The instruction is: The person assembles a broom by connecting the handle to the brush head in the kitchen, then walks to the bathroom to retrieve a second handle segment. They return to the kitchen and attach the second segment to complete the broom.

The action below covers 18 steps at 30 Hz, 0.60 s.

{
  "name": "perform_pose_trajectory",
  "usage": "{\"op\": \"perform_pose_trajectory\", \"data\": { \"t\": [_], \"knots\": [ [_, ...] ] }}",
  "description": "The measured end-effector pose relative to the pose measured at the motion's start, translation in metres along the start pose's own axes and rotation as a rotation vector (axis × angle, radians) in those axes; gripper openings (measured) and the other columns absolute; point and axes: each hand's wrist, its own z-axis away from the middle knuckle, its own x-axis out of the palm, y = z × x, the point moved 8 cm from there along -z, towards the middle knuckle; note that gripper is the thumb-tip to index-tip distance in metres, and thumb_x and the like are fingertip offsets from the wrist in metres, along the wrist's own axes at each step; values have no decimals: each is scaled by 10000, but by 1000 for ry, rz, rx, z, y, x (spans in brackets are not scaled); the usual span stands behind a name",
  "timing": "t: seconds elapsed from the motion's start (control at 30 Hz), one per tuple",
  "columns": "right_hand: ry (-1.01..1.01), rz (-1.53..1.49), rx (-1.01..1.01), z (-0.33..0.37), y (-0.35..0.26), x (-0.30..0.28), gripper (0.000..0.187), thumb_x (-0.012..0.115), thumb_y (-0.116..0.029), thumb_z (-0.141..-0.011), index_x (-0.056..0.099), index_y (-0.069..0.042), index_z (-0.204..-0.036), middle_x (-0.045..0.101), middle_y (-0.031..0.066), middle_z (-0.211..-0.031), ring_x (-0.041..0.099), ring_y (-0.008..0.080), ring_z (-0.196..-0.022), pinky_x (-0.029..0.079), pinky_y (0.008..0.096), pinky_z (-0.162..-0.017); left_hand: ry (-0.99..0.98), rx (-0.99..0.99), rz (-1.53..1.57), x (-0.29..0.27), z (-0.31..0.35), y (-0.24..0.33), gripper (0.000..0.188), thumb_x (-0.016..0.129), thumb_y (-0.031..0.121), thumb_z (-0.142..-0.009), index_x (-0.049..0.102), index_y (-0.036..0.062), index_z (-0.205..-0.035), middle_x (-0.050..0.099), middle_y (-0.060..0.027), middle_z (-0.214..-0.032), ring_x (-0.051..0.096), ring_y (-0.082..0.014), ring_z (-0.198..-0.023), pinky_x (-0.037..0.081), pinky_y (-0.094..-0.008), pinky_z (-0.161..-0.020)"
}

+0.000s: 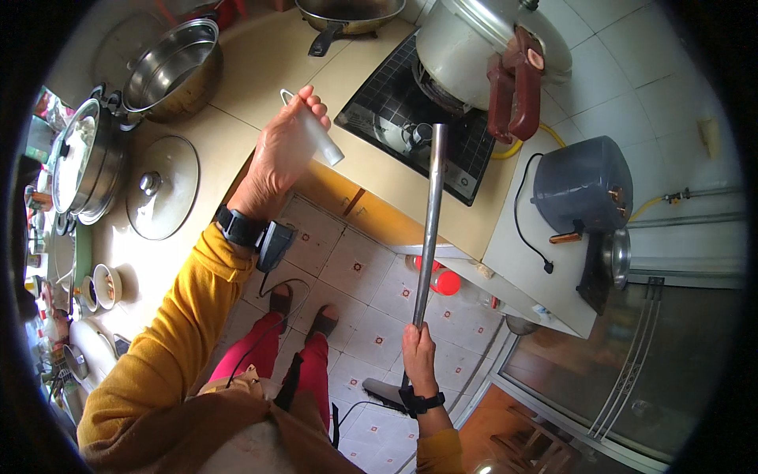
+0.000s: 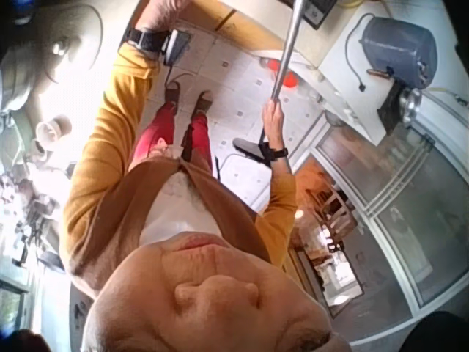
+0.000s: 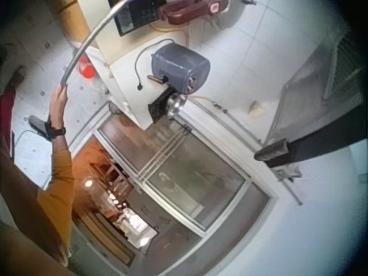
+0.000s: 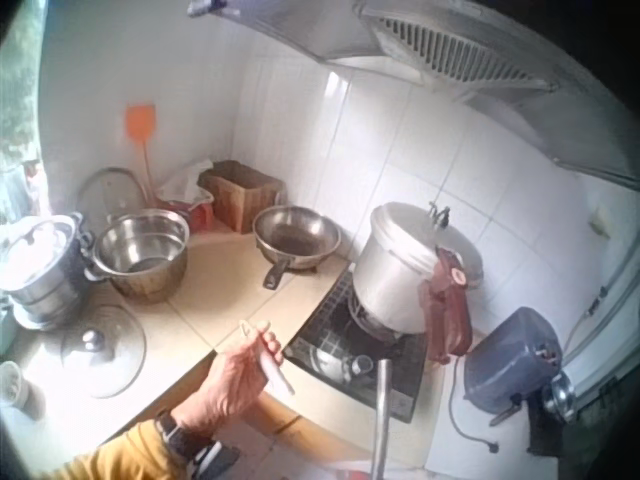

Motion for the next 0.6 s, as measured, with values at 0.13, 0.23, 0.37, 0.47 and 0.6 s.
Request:
{"op": "perform_pose_trajectory", "data": {
  "t": [0.13,0.23,0.37,0.47,0.6],
  "knots": [
    [16,133,-156,17,-10,5,281,414,-252,-984,476,-18,-840,489,19,-580,465,93,-489,369,266,-444,-36,4,55,15,-5,13,262,586,170,-925,504,4,-1111,517,-66,-911,541,-189,-867,490,-344,-836],
    [-10,142,-175,27,-11,10,274,419,-244,-980,475,-21,-832,478,31,-561,463,111,-481,376,283,-448,-109,-2,66,26,-6,20,230,515,161,-961,483,18,-1138,497,-52,-914,517,-173,-864,463,-315,-869],
    [-87,233,-145,37,-11,15,264,458,-269,-960,476,-9,-924,548,208,-655,576,401,-618,426,446,-542,-67,15,82,23,-9,33,221,498,160,-969,484,13,-1134,486,-49,-906,510,-174,-843,462,-319,-858],
    [-120,240,-169,41,-16,21,267,466,-276,-960,474,-11,-934,560,225,-682,575,437,-660,427,468,-558,-82,0,58,20,-9,35,222,485,163,-975,482,10,-1135,483,-50,-904,506,-173,-841,459,-318,-857],
    [-145,247,-192,42,-23,26,269,470,-278,-961,472,-12,-927,567,239,-704,567,463,-693,426,486,-566,-76,3,54,13,-8,37,219,485,157,-974,482,12,-1138,480,-50,-902,502,-174,-840,455,-314,-848]
  ]
}}
